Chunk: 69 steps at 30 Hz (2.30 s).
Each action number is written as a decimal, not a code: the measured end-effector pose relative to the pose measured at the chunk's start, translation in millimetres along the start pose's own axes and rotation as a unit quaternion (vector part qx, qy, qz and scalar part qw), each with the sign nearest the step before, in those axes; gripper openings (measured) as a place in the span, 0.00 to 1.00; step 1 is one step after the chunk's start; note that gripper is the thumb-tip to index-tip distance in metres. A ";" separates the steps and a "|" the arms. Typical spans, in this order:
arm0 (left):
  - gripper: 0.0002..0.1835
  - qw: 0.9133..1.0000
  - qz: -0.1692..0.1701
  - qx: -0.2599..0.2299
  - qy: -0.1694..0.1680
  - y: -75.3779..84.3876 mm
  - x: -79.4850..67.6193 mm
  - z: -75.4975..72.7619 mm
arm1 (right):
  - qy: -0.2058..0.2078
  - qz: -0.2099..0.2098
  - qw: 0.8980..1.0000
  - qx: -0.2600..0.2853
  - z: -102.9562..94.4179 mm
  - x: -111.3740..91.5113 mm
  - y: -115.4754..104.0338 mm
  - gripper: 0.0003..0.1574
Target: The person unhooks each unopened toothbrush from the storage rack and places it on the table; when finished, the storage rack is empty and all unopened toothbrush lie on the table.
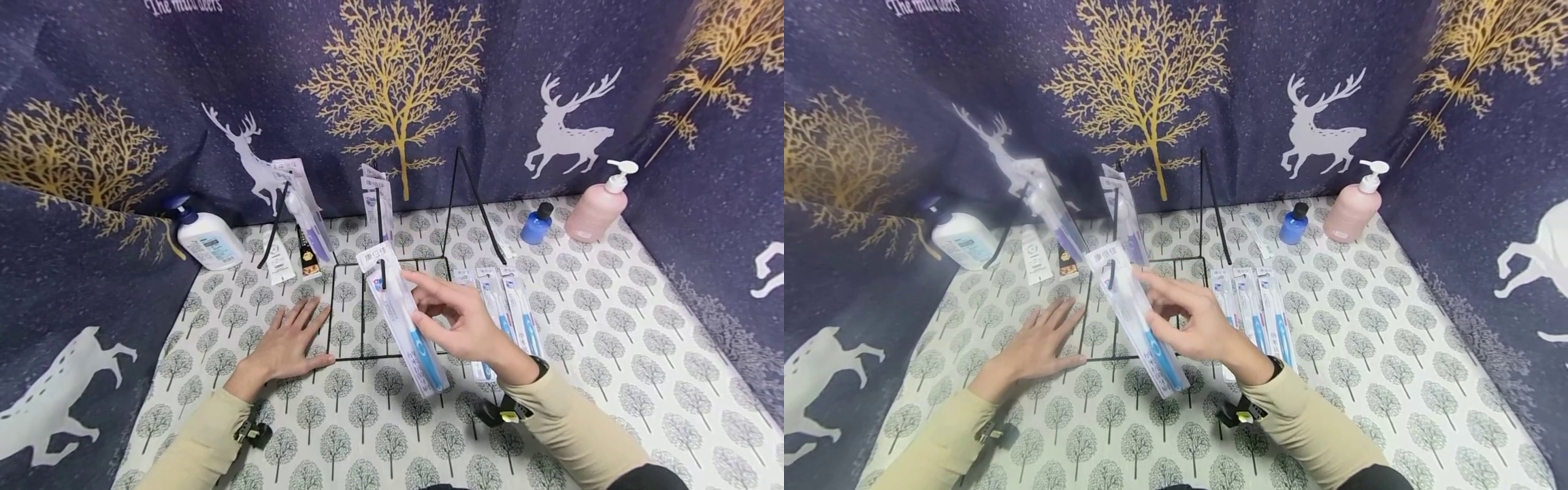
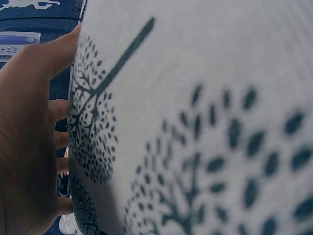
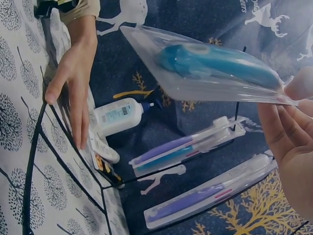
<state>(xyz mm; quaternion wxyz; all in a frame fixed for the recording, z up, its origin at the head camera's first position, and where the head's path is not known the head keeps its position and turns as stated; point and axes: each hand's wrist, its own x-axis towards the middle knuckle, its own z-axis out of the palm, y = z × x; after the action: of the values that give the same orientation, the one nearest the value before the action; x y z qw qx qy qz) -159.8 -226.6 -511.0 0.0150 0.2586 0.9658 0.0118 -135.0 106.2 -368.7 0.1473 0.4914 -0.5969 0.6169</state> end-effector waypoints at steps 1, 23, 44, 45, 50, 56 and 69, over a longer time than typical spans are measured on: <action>0.51 1.000 -0.001 0.001 0.000 0.0 0.0 0.2 | -0.002 -0.002 1.000 -0.002 0.3 0.6 -2.9 0.39; 0.51 1.000 0.002 -0.002 -0.005 -0.1 -1.5 0.7 | -0.039 -0.040 0.998 -0.010 -0.1 -16.4 -10.5 0.38; 0.51 1.000 0.011 -0.002 0.002 -1.6 -0.1 0.3 | 0.016 -0.133 0.990 0.053 -55.5 -15.3 -63.2 0.29; 0.51 1.000 0.010 -0.002 0.000 -1.6 -0.4 0.6 | 0.034 -0.128 0.990 0.050 -59.5 -17.0 -65.8 0.28; 0.51 1.000 0.002 -0.002 -0.006 -0.9 -1.2 1.9 | 0.115 -0.098 0.987 0.054 -81.0 -31.7 -71.8 0.29; 0.51 1.000 0.004 -0.005 -0.001 -0.8 -0.6 2.8 | 0.186 -0.042 0.980 0.046 -107.7 -49.6 -69.3 0.29; 0.51 1.000 0.007 -0.004 0.000 -1.8 0.9 3.4 | 0.208 0.092 0.974 0.022 -156.7 -100.5 -34.1 0.32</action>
<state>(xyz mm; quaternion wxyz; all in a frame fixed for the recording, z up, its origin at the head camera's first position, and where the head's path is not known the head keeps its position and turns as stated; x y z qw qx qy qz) -161.4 -227.7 -514.5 0.0160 0.2650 0.9640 0.0159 -128.6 293.2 -396.5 0.2001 0.2989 -0.5822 0.7292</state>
